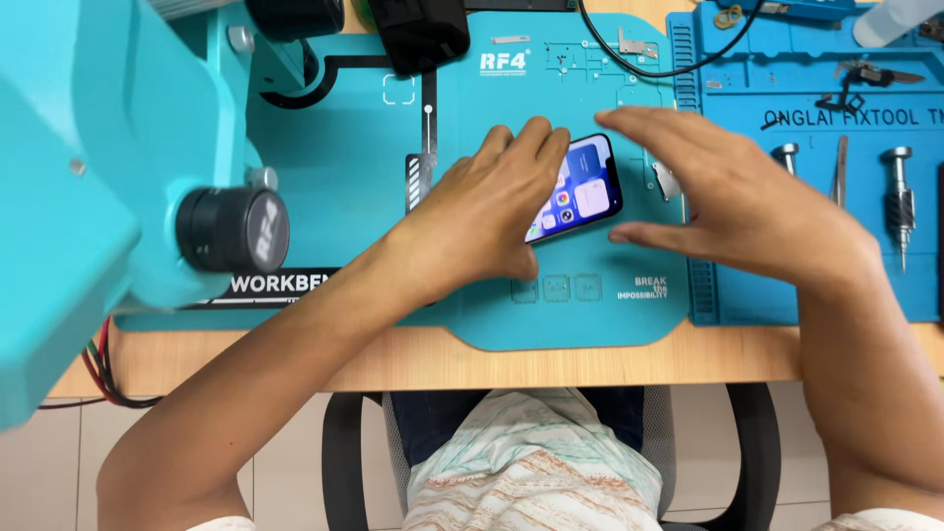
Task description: The person uses a screwdriver to remove screws from the internal frame of a disassembled smartphone. They then use their fingers to peel back a metal shielding plate covering the motherboard components.
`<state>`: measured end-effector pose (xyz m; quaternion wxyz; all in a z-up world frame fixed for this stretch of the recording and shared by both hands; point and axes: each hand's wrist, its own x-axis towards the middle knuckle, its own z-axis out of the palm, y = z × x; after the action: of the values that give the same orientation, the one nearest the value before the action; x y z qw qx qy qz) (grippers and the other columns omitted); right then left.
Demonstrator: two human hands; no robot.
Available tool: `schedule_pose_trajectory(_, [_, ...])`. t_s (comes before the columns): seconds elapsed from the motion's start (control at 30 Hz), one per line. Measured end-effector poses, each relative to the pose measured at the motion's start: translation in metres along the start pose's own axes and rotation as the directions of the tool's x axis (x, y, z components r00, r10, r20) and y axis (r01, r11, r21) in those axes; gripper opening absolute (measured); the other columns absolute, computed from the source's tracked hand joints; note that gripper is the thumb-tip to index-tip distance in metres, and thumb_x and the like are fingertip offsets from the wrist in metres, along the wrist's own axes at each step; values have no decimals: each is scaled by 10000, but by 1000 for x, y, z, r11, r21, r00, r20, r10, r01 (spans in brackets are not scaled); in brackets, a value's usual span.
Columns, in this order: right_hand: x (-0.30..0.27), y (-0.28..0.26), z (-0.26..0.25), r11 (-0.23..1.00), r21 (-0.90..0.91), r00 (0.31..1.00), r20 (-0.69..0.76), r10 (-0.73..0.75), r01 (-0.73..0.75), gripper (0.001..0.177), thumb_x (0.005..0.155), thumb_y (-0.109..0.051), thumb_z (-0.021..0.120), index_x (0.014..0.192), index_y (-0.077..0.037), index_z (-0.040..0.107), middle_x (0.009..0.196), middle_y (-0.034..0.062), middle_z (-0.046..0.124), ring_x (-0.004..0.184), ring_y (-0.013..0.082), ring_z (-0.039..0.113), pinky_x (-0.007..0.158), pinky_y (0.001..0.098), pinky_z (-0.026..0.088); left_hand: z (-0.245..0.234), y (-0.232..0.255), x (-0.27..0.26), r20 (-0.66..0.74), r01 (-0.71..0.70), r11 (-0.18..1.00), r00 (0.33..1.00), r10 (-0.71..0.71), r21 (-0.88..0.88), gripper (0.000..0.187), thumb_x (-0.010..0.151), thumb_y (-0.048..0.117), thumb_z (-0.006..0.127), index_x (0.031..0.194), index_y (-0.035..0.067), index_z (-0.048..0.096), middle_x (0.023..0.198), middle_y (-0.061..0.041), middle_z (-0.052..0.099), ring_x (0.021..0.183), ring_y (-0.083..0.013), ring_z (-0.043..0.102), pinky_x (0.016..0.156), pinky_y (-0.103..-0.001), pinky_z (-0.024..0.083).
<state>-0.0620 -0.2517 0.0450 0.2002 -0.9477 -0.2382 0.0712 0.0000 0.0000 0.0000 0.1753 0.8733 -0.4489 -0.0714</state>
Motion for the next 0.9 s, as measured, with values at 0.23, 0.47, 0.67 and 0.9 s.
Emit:
schedule_pose_trajectory(0.23, [6, 20, 17, 989, -50, 987, -64, -146, 143, 907, 914, -248, 840, 1675, 12, 420, 1611, 222, 563, 1458, 408, 516, 1212, 539, 429, 6, -6, 5, -95, -46, 992, 994, 57, 118, 1009, 434, 45, 949, 1353, -20, 537, 1254, -171, 460, 987, -396, 506, 422, -483, 512])
schedule_pose_trajectory(0.47, [9, 31, 19, 995, 89, 999, -30, -42, 44, 922, 886, -245, 857, 1671, -43, 419, 1554, 162, 624, 1321, 344, 596, 1093, 482, 485, 0, -4, 2, -24, -15, 1000, 1000, 15, 26, 1103, 538, 12, 871, 1549, -90, 443, 1235, -192, 500, 1037, -391, 515, 610, -525, 563])
schedule_pose_trajectory(0.67, [1, 37, 15, 991, 104, 994, 82, 77, -85, 1054, 808, -296, 898, 1725, -143, 403, 1532, 98, 641, 935, 292, 627, 899, 454, 547, -10, 6, -1, 99, 46, 992, 994, -35, -116, 1083, 614, 118, 932, 1562, -2, 422, 1236, -145, 532, 1114, -365, 531, 518, -552, 577])
schedule_pose_trajectory(0.9, [2, 42, 15, 978, 129, 983, 107, 150, -164, 1107, 762, -280, 927, 1730, -199, 395, 1583, 83, 652, 1075, 302, 718, 936, 453, 593, -17, -6, -9, 115, 54, 968, 993, -26, -246, 1089, 800, 203, 901, 1700, 127, 292, 1176, -123, 644, 1222, -329, 536, 646, -511, 539])
